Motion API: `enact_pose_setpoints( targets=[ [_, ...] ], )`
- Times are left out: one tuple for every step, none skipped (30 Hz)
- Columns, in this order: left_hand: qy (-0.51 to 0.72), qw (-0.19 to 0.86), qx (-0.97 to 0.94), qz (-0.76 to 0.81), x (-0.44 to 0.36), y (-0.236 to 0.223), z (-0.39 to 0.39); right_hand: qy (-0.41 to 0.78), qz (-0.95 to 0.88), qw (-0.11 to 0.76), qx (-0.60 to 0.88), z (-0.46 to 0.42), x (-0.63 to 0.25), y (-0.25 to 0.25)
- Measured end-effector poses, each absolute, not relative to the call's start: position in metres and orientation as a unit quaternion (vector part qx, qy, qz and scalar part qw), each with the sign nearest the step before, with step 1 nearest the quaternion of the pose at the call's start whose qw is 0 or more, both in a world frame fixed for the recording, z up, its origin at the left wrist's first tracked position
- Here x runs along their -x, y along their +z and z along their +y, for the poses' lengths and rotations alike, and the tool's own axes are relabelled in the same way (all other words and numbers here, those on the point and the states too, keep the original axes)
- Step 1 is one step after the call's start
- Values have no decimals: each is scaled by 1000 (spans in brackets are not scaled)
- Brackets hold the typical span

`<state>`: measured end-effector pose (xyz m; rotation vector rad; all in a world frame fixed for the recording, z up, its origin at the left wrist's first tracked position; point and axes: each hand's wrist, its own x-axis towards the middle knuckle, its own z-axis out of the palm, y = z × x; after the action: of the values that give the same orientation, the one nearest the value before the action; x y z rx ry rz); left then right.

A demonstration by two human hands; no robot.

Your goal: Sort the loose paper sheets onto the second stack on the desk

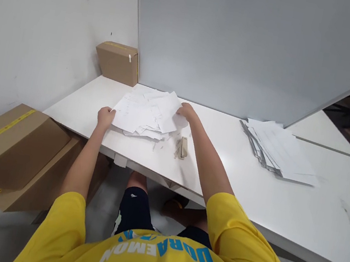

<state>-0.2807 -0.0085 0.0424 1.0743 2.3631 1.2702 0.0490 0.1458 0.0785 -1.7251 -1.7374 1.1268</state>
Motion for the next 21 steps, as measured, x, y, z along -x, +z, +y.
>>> enact_pose_setpoints(
  targets=[
    [441, 127, -367, 809, 279, 42, -12, 406, -628, 223, 626, 143, -54, 79],
    [451, 134, -365, 803, 277, 42, -17, 404, -627, 225, 627, 141, -59, 79],
    [470, 147, -361, 792, 275, 42, -21, 405, -625, 228, 627, 138, -65, 79],
    [497, 164, -356, 774, 272, 42, -26, 414, -620, 232, 625, 134, -71, 79],
    [529, 184, -347, 752, 270, 43, -31, 430, -610, 236, 622, 130, -77, 78],
    [562, 205, -335, 728, 267, 44, -37, 449, -598, 240, 619, 126, -83, 76],
    [590, 229, -319, 705, 264, 45, -42, 467, -586, 242, 617, 121, -89, 75],
    [609, 257, -303, 687, 261, 46, -48, 483, -573, 244, 615, 116, -94, 73],
    [617, 287, -288, 674, 257, 46, -53, 497, -562, 246, 614, 110, -98, 71],
    [619, 321, -274, 662, 253, 47, -58, 508, -554, 250, 610, 104, -102, 70],
    [619, 353, -261, 652, 249, 46, -63, 524, -550, 255, 598, 97, -106, 69],
    [615, 381, -250, 643, 244, 45, -67, 547, -550, 261, 575, 90, -110, 70],
    [612, 400, -237, 640, 238, 44, -71, 571, -552, 268, 545, 83, -114, 71],
    [609, 409, -223, 642, 231, 42, -74, 592, -557, 277, 513, 76, -118, 74],
    [608, 412, -212, 645, 224, 39, -78, 606, -563, 289, 482, 69, -124, 78],
    [611, 413, -202, 645, 217, 37, -82, 614, -570, 306, 453, 61, -129, 82],
    [618, 413, -197, 639, 210, 34, -85, 615, -576, 329, 426, 55, -135, 86],
    [629, 414, -196, 628, 204, 31, -88, 611, -582, 357, 401, 48, -140, 89],
    [640, 415, -198, 615, 198, 28, -92, 605, -589, 384, 374, 43, -144, 92],
    [648, 418, -201, 604, 193, 25, -95, 598, -596, 409, 347, 38, -146, 94],
    [652, 419, -202, 599, 188, 23, -98, 592, -601, 429, 323, 33, -145, 95]
  ],
)
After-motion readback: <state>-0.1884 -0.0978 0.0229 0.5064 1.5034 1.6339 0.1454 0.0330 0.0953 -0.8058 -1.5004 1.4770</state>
